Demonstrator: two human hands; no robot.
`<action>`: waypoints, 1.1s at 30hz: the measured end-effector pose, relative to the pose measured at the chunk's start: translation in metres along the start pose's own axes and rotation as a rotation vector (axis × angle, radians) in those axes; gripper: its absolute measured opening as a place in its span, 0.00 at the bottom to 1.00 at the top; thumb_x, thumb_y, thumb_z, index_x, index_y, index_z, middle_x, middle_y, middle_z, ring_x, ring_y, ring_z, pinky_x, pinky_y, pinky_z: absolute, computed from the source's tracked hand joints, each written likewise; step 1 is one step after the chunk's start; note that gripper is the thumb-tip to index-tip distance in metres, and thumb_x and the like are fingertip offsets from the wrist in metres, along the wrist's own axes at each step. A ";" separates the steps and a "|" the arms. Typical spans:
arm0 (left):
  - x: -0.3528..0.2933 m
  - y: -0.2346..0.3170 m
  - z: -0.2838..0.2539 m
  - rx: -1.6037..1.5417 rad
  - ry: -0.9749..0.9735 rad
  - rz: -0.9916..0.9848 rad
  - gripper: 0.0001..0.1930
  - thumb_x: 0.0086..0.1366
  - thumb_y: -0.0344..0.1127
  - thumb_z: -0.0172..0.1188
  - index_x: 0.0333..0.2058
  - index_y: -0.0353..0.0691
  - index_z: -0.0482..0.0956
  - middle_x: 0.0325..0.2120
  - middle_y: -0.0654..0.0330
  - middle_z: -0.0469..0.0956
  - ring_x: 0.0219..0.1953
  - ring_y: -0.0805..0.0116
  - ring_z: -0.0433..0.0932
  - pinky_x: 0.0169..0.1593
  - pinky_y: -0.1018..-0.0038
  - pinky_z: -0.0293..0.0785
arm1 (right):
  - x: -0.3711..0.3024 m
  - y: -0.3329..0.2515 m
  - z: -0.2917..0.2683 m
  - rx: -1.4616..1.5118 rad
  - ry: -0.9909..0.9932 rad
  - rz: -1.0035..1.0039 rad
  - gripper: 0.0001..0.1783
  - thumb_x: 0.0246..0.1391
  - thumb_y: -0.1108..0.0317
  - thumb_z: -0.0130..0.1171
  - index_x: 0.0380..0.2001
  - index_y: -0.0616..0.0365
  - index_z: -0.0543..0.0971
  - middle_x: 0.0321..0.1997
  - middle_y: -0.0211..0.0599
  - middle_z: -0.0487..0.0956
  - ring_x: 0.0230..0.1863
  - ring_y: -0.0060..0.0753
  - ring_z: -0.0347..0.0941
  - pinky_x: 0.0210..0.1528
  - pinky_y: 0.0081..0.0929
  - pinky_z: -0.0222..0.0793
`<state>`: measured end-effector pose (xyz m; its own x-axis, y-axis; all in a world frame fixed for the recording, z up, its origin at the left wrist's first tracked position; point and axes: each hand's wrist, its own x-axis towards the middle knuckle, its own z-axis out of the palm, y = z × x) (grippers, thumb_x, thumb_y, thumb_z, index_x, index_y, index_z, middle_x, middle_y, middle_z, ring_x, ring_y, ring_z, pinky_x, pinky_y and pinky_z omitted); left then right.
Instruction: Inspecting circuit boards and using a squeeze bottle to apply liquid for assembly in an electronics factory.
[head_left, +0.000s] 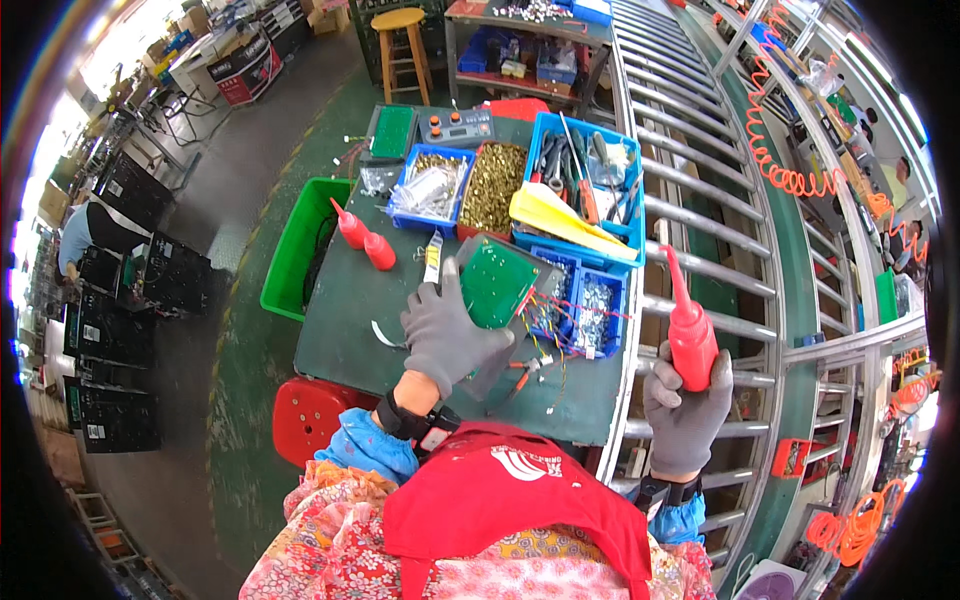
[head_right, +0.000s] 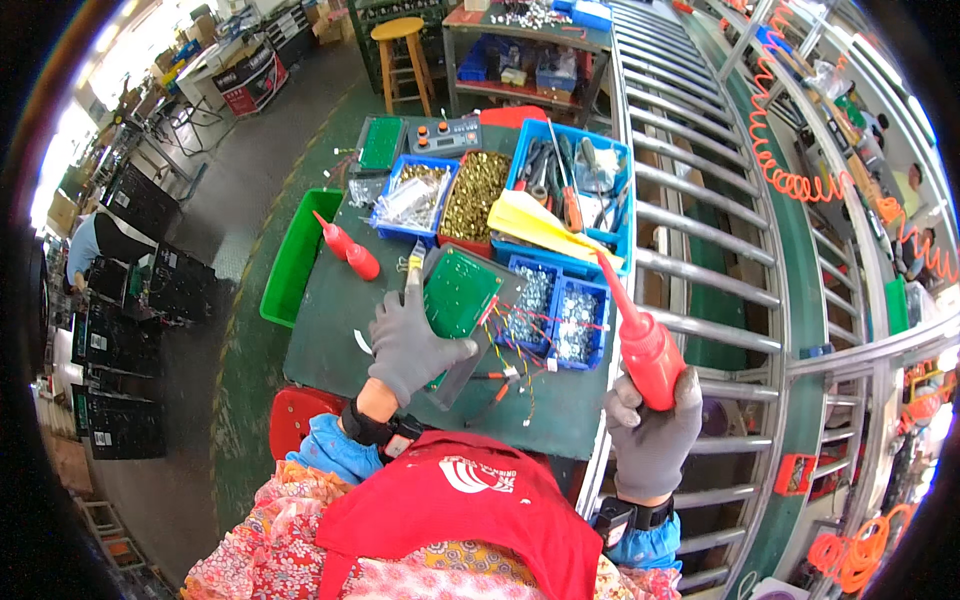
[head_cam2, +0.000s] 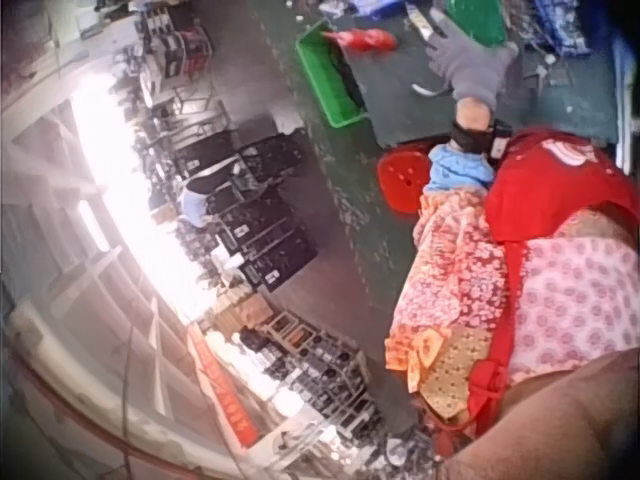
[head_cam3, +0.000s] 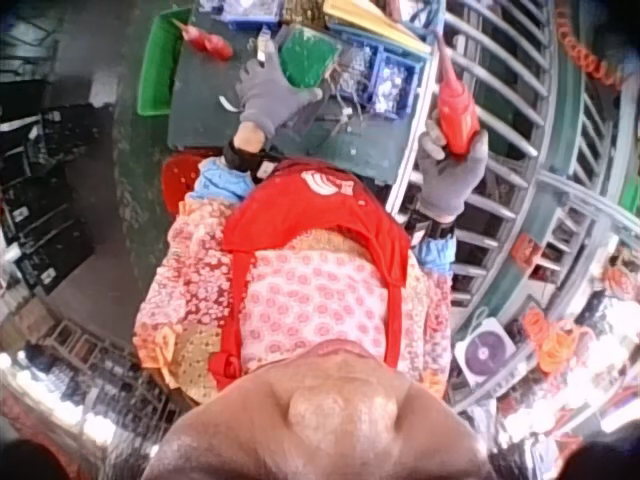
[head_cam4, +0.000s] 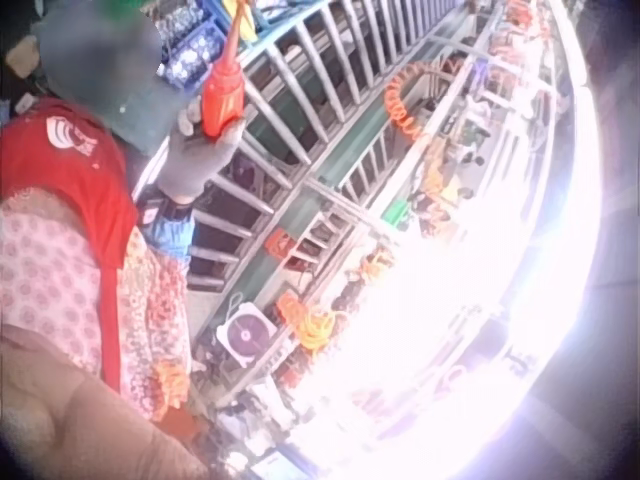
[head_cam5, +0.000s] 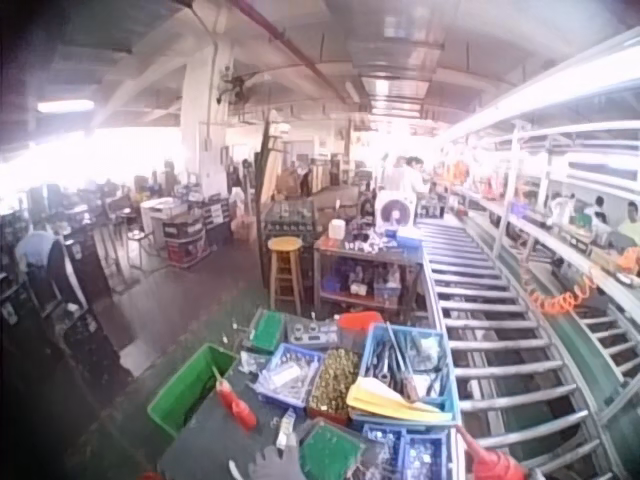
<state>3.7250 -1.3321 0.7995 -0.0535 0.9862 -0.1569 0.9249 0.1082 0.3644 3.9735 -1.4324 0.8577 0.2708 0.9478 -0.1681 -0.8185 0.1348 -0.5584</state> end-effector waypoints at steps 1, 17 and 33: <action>0.003 -0.001 -0.002 -0.008 -0.044 -0.010 0.61 0.37 0.59 0.71 0.65 0.38 0.48 0.50 0.43 0.66 0.53 0.46 0.66 0.56 0.55 0.62 | 0.002 -0.001 -0.002 0.000 -0.022 0.003 0.31 0.59 0.50 0.55 0.49 0.71 0.66 0.38 0.47 0.73 0.26 0.22 0.62 0.22 0.15 0.60; 0.231 0.054 -0.049 -0.743 0.007 0.125 0.40 0.43 0.53 0.73 0.50 0.32 0.72 0.43 0.48 0.79 0.44 0.58 0.79 0.50 0.68 0.72 | 0.018 -0.026 -0.052 0.208 0.110 -0.105 0.29 0.56 0.49 0.57 0.49 0.63 0.68 0.35 0.40 0.72 0.26 0.24 0.61 0.22 0.15 0.59; 0.373 0.166 0.064 -0.025 -0.097 0.087 0.56 0.38 0.66 0.67 0.61 0.37 0.59 0.55 0.48 0.68 0.57 0.52 0.69 0.55 0.58 0.66 | 0.091 -0.006 -0.076 0.387 0.251 -0.076 0.30 0.56 0.47 0.56 0.48 0.63 0.68 0.37 0.42 0.74 0.26 0.26 0.64 0.24 0.21 0.61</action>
<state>3.8824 -0.9538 0.7429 0.0643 0.9752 -0.2117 0.9146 0.0272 0.4034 4.0421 -1.3689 0.7840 0.4128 0.8384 -0.3559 -0.9074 0.3445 -0.2408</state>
